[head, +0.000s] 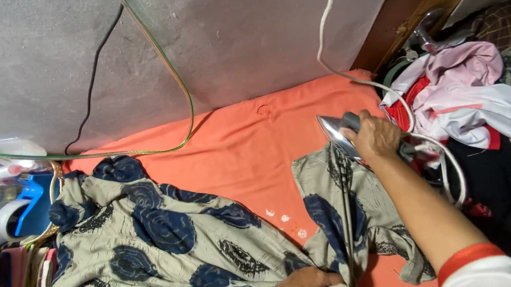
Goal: Ironing a patterned garment on an ironing station.
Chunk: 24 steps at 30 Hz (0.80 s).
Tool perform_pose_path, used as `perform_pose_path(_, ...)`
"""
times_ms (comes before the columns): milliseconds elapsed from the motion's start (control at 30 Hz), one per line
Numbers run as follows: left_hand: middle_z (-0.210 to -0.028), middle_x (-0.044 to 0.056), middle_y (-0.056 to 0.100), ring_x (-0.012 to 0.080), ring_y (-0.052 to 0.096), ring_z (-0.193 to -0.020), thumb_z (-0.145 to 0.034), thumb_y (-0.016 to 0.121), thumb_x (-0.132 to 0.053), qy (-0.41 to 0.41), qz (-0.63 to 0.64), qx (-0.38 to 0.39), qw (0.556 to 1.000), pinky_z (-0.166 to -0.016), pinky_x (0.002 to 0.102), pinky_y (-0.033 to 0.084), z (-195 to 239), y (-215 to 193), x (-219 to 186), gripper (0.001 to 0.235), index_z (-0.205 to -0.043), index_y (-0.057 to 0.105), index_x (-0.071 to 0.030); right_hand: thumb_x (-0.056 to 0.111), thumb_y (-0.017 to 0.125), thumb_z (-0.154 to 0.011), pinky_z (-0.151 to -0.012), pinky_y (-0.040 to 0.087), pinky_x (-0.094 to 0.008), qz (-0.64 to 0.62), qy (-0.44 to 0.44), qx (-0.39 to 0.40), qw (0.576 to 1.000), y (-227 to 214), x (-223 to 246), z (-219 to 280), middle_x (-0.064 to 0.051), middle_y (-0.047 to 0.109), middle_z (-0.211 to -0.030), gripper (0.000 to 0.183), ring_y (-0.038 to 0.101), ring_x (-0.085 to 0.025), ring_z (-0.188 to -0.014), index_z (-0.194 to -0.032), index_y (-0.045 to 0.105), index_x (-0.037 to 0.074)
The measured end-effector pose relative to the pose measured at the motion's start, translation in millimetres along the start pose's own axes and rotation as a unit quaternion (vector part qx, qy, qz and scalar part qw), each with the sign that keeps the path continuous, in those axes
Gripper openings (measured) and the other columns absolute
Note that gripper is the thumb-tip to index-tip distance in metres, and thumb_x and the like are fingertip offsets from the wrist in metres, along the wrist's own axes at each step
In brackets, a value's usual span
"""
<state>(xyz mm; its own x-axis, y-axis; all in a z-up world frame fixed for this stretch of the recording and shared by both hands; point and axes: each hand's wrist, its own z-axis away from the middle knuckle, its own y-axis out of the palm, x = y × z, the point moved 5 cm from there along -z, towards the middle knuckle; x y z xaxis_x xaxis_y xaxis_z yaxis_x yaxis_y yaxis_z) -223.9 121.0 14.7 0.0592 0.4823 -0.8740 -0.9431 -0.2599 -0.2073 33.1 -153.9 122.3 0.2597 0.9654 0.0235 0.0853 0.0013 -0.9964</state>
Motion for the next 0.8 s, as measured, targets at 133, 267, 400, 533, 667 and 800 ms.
perform_pose_path(133, -0.129, 0.014, 0.068, 0.0328, 0.063, -0.120, -0.091, 0.061, -0.019, 0.008, 0.018, 0.025, 0.999, -0.101, 0.041, 0.049, -2, 14, 6, 0.051, -0.142, 0.068, -0.019, 0.058, 0.079, -0.081, -0.064, 0.054, -0.050, -0.003, -0.035, -0.001, 0.999, -7, 41, -18, -0.016, 0.074, -0.082, 0.057, 0.073, -0.035, -0.076, -0.104, 0.066, 0.008)
perform_pose_path(267, -0.130, 0.015, 0.066, 0.0333, 0.062, -0.123, -0.090, 0.061, -0.017, 0.091, 0.025, 0.002, 0.996, -0.105, 0.040, 0.048, -4, 11, 0, 0.047, -0.137, 0.067, -0.014, 0.060, 0.079, -0.077, -0.066, 0.055, -0.049, -0.027, -0.145, 0.019, 0.989, -14, 84, -28, -0.014, 0.075, -0.088, 0.057, 0.073, -0.035, -0.080, -0.102, 0.066, 0.011)
perform_pose_path(400, -0.130, 0.016, 0.065, 0.0337, 0.061, -0.125, -0.090, 0.061, -0.014, 0.172, 0.036, -0.024, 0.984, -0.108, 0.039, 0.048, -1, 11, -2, 0.043, -0.132, 0.066, -0.008, 0.059, 0.079, -0.074, -0.067, 0.055, -0.048, -0.055, -0.249, -0.021, 0.967, -14, 110, -35, -0.011, 0.074, -0.093, 0.055, 0.072, -0.034, -0.083, -0.099, 0.067, 0.012)
perform_pose_path(533, -0.130, 0.017, 0.063, 0.0340, 0.060, -0.127, -0.089, 0.061, -0.013, 0.222, 0.048, -0.048, 0.973, -0.111, 0.038, 0.048, 6, 14, -3, 0.040, -0.128, 0.065, -0.005, 0.057, 0.080, -0.077, -0.073, 0.054, -0.047, -0.046, -0.201, -0.036, 0.978, -7, 111, -41, -0.011, 0.073, -0.095, 0.055, 0.071, -0.033, -0.087, -0.104, 0.067, 0.010)
perform_pose_path(667, -0.129, 0.016, 0.066, 0.0332, 0.062, -0.126, -0.085, 0.056, -0.006, 0.224, 0.049, -0.163, 0.960, -0.112, 0.037, 0.049, 52, -49, -66, 0.039, -0.122, 0.068, -0.002, 0.051, 0.081, -0.080, -0.094, 0.046, -0.048, 0.010, -0.199, -0.089, 0.976, -29, 114, -22, -0.012, 0.067, -0.111, 0.058, 0.063, -0.030, -0.110, -0.114, 0.065, 0.007)
perform_pose_path(800, -0.120, 0.015, 0.070, 0.0369, 0.057, -0.116, -0.073, 0.069, -0.013, 0.002, -0.208, -0.463, 0.861, -0.102, 0.048, 0.041, 110, -150, -87, 0.040, -0.113, 0.072, -0.007, 0.020, 0.071, -0.085, -0.111, 0.039, -0.050, -0.086, -0.384, -0.207, 0.896, -38, 120, 53, -0.013, 0.062, -0.135, 0.049, 0.055, -0.030, -0.132, -0.132, 0.063, 0.007)
